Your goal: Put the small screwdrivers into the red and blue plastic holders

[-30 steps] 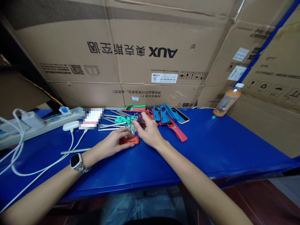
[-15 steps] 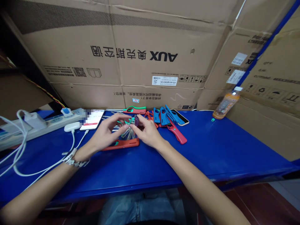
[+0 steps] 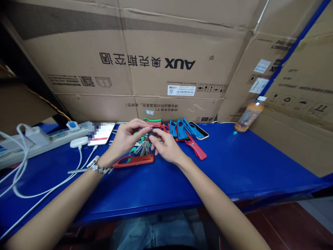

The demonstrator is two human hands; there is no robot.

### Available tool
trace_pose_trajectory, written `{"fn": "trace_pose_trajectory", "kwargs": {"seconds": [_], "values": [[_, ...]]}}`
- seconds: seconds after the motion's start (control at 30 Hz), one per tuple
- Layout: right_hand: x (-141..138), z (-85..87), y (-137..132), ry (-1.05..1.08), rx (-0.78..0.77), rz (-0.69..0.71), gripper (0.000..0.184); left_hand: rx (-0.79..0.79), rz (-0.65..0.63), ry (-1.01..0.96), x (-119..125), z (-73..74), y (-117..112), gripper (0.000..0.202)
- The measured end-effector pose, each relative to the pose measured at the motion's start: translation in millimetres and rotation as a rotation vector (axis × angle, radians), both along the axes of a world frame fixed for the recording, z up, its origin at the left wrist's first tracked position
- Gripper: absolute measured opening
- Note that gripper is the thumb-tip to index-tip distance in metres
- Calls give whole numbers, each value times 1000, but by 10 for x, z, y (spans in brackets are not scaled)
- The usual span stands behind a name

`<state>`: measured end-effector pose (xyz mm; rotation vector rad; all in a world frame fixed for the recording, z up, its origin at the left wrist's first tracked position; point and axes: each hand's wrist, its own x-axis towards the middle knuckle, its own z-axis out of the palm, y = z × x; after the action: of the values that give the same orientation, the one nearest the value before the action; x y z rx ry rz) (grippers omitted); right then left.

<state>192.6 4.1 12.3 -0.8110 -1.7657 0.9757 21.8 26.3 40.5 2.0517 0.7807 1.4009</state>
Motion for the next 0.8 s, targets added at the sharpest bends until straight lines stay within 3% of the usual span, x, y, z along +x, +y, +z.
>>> {"fn": "trace_pose_trajectory", "kwargs": {"seconds": [0.13, 0.4, 0.47, 0.67, 0.8], "values": [[1, 43, 4, 17, -19, -21, 33, 15, -40, 9, -15, -23, -2, 17], [-138, -149, 82, 102, 112, -284, 35, -150, 16, -244, 239, -53, -102, 20], [-128, -129, 63, 101, 97, -260, 31, -127, 21, -208, 215, -44, -109, 16], [46, 82, 2, -40, -48, 78, 36, -19, -12, 31, 21, -15, -67, 19], [15, 51, 39, -51, 41, -47, 31, -26, -11, -46, 66, -40, -46, 19]]}}
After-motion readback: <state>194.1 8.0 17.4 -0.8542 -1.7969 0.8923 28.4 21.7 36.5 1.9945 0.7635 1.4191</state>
